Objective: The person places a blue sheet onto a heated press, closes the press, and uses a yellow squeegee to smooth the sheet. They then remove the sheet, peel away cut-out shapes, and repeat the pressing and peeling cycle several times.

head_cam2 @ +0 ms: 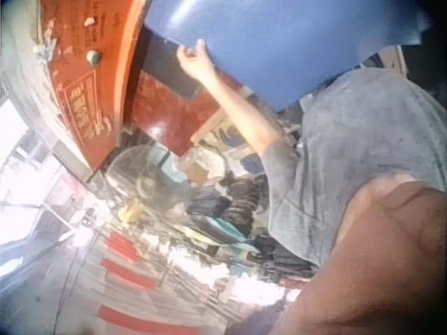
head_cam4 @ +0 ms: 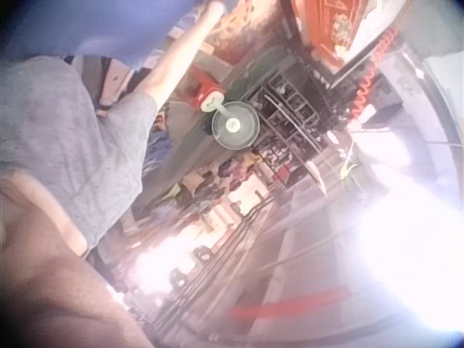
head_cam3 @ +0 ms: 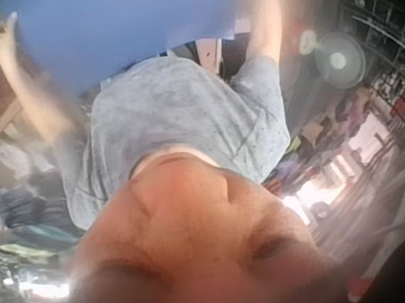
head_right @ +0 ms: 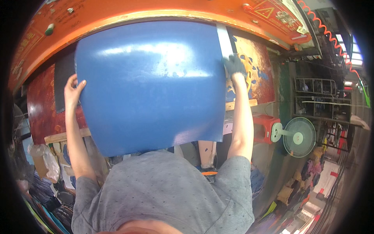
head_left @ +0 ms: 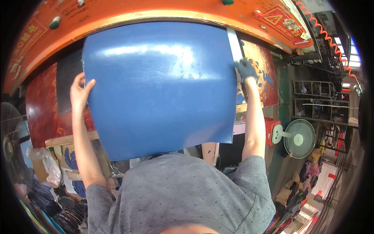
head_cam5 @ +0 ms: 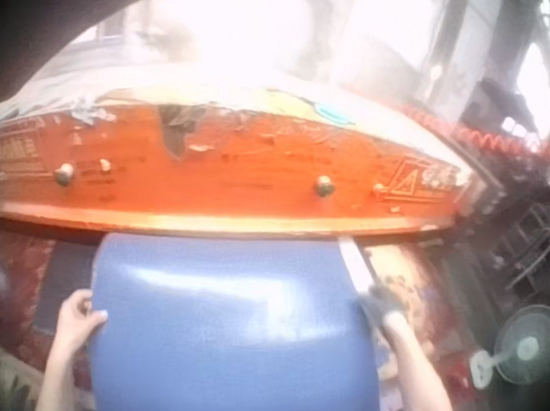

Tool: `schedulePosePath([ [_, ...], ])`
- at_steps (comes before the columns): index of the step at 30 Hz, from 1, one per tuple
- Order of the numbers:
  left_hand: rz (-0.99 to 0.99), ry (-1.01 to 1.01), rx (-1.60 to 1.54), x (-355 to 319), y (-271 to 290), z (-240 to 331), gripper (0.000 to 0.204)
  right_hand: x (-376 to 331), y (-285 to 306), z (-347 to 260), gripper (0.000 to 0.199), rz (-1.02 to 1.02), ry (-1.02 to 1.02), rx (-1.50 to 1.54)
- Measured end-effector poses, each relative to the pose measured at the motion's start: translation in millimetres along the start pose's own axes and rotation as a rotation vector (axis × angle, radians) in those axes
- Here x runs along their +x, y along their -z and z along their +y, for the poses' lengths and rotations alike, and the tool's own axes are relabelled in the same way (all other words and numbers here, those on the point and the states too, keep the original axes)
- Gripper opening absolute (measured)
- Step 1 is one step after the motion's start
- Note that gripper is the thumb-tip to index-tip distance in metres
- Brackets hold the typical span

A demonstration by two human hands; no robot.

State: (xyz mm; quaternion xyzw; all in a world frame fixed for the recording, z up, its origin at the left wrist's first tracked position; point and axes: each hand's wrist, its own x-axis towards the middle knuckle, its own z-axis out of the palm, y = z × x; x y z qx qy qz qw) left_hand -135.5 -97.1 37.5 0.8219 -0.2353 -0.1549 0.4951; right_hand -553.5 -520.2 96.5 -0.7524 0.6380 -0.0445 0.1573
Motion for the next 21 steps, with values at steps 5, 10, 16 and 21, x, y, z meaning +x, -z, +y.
schedulePosePath([
  [5, 0.058, 0.162, -0.246, -66, 10, -27, 0.038, -60, -28, 51, 0.070, 0.188, 0.016, 0.234],
  [10, -0.286, 0.415, -0.133, -121, 38, -31, 0.027, -105, -51, 105, 0.070, -0.080, 0.057, 0.287],
  [16, -0.028, 0.092, -0.266, -92, 9, -28, 0.018, -83, -32, 69, 0.069, -0.056, -0.116, 0.072],
  [21, 0.243, -0.146, 0.487, 17, -41, 45, 0.045, 32, 7, -35, 0.058, 0.004, -0.093, 0.204],
])
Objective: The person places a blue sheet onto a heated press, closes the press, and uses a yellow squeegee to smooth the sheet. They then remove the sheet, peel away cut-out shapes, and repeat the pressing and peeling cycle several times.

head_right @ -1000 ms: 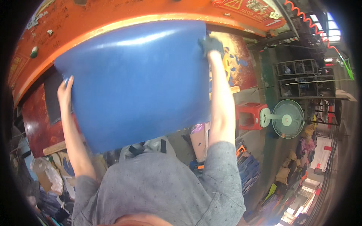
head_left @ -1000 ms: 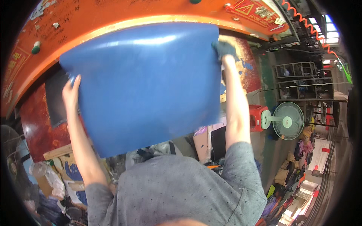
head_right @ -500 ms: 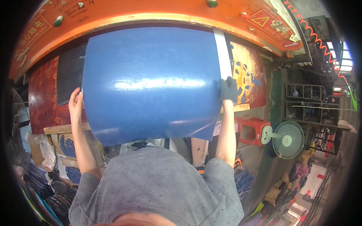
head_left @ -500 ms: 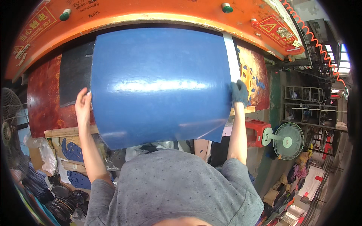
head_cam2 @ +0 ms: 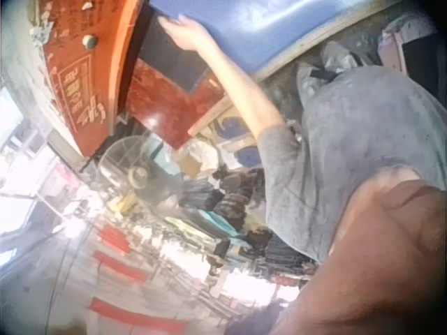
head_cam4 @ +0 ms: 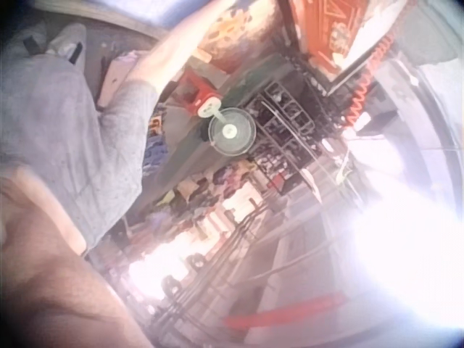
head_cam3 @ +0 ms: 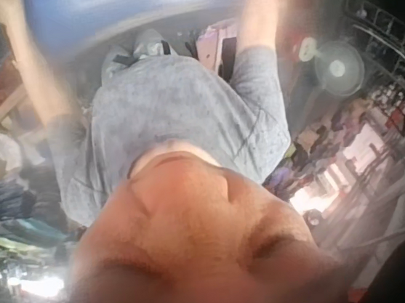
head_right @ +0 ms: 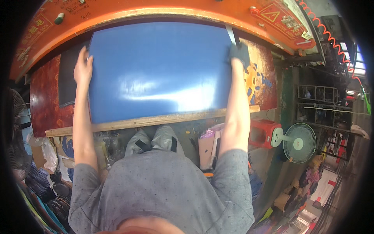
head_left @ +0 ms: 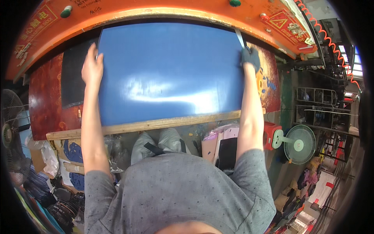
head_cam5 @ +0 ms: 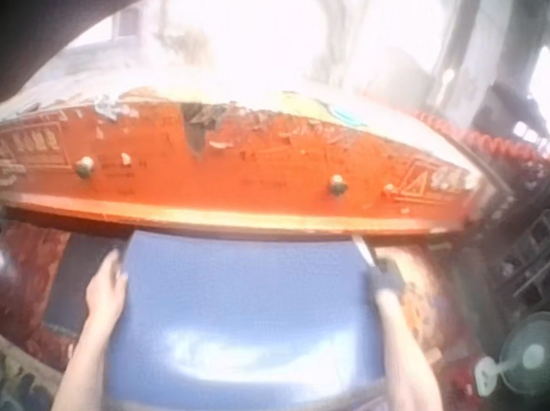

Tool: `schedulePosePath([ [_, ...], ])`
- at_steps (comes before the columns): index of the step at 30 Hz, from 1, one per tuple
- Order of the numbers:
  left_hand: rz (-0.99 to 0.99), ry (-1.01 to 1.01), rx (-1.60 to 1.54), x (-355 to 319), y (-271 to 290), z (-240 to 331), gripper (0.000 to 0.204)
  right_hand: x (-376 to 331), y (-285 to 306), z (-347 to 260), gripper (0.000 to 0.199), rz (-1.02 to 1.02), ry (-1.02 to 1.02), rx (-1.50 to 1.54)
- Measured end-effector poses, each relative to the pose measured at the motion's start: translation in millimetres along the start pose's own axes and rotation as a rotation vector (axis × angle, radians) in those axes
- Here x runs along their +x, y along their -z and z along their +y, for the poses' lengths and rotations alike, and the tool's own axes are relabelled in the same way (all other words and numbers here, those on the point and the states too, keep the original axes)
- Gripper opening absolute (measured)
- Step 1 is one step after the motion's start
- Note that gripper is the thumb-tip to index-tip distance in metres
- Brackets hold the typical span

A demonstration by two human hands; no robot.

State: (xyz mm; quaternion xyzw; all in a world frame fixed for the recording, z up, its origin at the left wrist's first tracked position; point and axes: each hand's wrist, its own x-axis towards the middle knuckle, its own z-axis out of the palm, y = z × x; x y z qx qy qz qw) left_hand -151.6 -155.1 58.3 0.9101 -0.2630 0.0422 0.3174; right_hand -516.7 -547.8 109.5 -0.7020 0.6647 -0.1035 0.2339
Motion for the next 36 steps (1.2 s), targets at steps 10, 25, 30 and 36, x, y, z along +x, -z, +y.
schedulePosePath([
  [10, -0.327, -0.556, 0.393, -77, -62, 107, 0.064, -53, -81, -17, 0.045, 0.281, 0.797, -0.381],
  [25, -0.308, -0.604, 0.335, -70, -67, 97, 0.062, -44, 29, 179, 0.092, 0.164, -0.034, -0.084],
  [30, -0.307, -0.610, 0.297, -71, -63, 100, 0.057, 18, 22, 166, 0.101, -0.005, -0.208, 0.000],
  [36, -0.276, -0.493, 0.291, -107, -62, 108, 0.047, 58, -10, 159, 0.104, 0.208, -0.058, -0.249],
])
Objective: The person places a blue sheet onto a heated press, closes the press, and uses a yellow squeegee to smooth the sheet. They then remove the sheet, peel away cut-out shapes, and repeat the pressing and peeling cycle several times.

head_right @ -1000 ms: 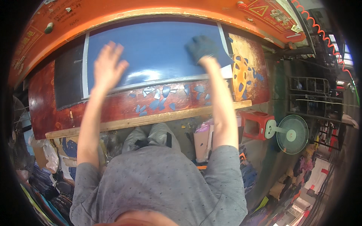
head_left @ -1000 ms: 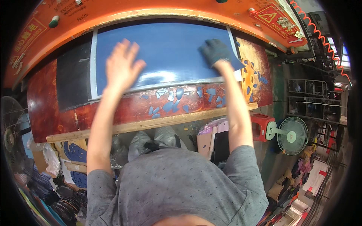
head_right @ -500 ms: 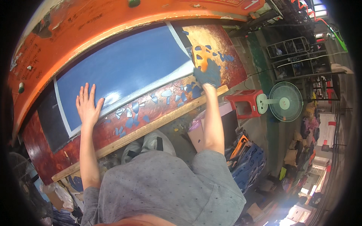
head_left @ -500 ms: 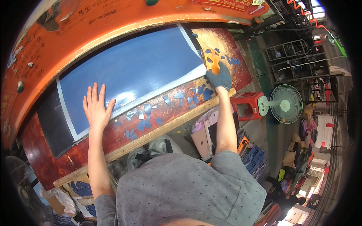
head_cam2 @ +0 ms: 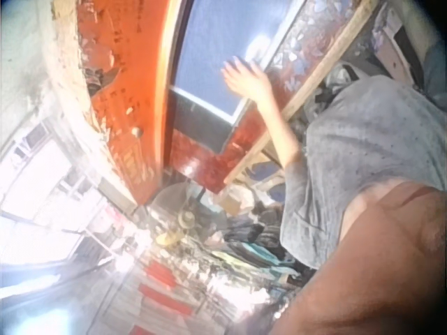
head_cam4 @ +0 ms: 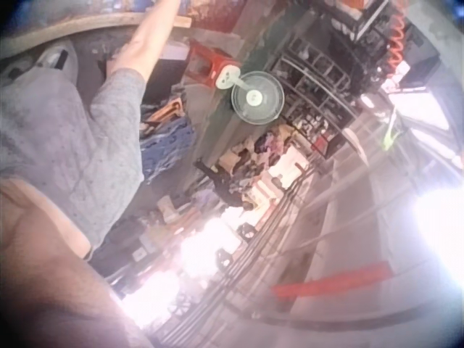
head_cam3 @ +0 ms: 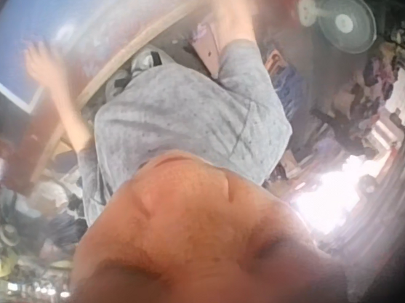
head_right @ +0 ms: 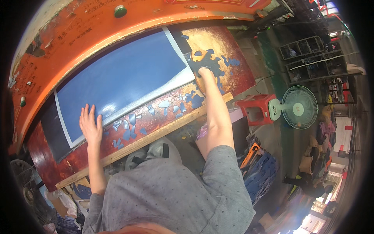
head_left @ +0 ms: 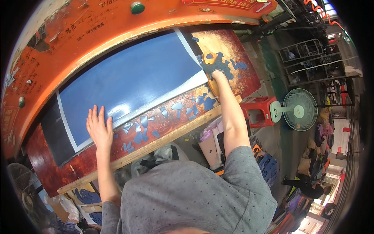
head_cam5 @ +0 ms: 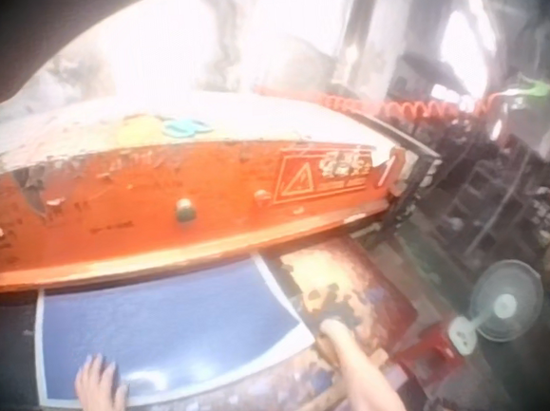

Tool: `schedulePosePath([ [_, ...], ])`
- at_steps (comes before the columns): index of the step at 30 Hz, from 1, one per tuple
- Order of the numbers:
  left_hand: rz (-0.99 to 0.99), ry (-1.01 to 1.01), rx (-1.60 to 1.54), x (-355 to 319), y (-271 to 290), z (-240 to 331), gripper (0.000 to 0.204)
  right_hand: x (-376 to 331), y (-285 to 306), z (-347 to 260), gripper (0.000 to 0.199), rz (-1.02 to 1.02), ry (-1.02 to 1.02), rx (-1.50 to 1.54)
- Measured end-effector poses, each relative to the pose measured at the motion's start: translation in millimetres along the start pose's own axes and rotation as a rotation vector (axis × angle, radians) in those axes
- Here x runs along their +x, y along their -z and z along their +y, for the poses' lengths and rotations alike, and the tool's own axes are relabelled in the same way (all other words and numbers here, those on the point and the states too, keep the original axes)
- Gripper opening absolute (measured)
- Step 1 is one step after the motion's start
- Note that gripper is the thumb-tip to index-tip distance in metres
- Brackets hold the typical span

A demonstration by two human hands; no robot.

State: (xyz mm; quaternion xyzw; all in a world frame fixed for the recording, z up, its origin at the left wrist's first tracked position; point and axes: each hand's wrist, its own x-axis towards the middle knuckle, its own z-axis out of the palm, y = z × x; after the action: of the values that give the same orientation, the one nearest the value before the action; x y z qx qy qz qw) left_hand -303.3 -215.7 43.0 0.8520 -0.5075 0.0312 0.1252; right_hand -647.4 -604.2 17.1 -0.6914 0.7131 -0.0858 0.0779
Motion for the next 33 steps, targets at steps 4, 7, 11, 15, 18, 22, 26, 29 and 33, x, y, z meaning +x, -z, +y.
schedulePosePath([
  [4, 0.078, -0.071, -0.059, -16, -4, 0, 0.048, -2, 35, 15, 0.098, -0.185, 0.056, 0.650],
  [7, 0.090, -0.088, -0.040, -18, -5, -5, 0.050, -17, 99, 21, 0.056, -0.068, 0.155, 1.406],
  [11, 0.112, -0.145, -0.010, -17, -3, -6, 0.052, -46, 175, -1, 0.053, -0.254, 0.623, 2.285],
  [15, 0.137, -0.131, -0.007, -18, -6, -4, 0.053, -65, 173, -28, 0.051, -0.143, 0.778, 2.314],
  [18, 0.157, -0.125, -0.033, -17, -9, -4, 0.053, -92, 107, -29, 0.050, -0.009, 0.477, 2.208],
  [22, 0.195, -0.129, -0.052, -16, -9, -6, 0.053, -121, 21, -3, 0.048, -0.022, 0.209, 2.175],
  [26, 0.191, -0.123, -0.079, -16, -7, -3, 0.053, -119, 1, 16, 0.047, 0.003, 0.011, 2.092],
  [29, 0.201, -0.121, -0.104, -17, -6, -2, 0.053, -118, 27, 2, 0.056, 0.065, 0.268, 1.969],
  [33, 0.171, -0.148, -0.199, -19, -4, -9, 0.058, -133, 86, -55, 0.073, -0.029, 0.391, 1.573],
])
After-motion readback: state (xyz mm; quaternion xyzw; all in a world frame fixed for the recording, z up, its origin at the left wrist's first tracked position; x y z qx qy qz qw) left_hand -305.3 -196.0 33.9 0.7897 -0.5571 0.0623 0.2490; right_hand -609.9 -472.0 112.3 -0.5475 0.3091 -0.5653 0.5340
